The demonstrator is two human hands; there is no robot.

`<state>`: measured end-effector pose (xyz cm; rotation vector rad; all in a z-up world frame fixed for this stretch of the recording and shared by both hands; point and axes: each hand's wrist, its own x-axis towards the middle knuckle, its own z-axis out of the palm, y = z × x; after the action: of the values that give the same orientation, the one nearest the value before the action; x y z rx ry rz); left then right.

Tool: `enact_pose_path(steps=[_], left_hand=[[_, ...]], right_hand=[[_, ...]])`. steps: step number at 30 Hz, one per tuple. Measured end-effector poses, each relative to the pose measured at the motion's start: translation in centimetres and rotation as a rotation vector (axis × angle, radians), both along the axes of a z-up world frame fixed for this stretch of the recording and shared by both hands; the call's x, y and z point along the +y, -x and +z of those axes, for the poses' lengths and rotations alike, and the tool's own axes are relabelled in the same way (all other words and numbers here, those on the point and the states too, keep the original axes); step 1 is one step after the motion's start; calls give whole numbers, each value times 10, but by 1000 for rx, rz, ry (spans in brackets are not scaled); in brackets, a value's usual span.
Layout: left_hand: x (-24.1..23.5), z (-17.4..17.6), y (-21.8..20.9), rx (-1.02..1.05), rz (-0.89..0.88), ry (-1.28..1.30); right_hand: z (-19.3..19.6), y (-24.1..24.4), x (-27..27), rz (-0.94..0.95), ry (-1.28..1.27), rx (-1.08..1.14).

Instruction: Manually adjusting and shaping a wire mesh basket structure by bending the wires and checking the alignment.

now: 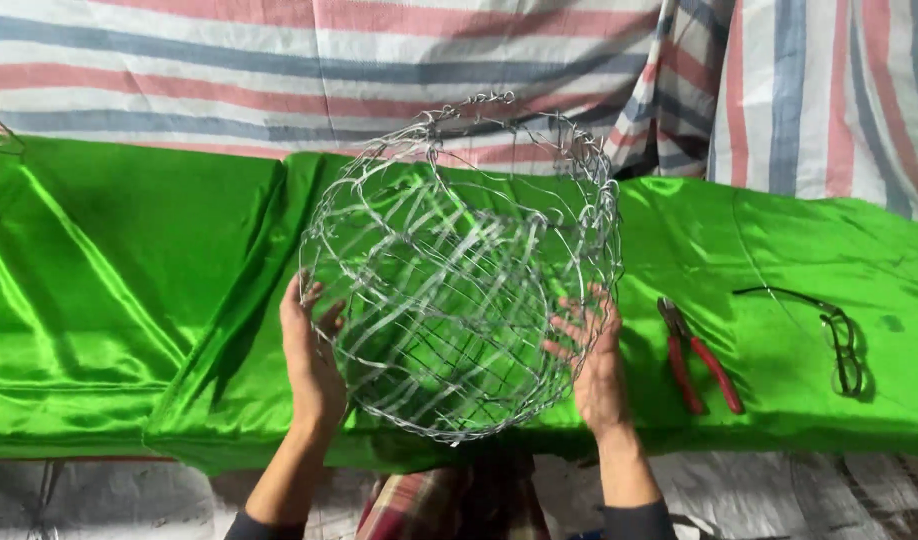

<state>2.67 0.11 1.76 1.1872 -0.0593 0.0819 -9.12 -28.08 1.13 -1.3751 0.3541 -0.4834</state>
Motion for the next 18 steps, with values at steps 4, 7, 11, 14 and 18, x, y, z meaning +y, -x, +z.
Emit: enact_pose_path(steps=[4,7,11,14,18], left_hand=[[4,-17,-60,-92,-80,-65],[9,-20,-95,-200,-201,-166],[10,-13,-109,-464,-23,-362],[17,32,-31,-669,276,-511],[33,-17,27,-921,246,-639]], right_hand=[[-8,19,16,-55,49,-71],[-12,38,44,-99,115,-36],[-23,58,55,-63,234,-24],[-35,74,58,-372,588,-210],[-29,89,75,-399,1108,-197]])
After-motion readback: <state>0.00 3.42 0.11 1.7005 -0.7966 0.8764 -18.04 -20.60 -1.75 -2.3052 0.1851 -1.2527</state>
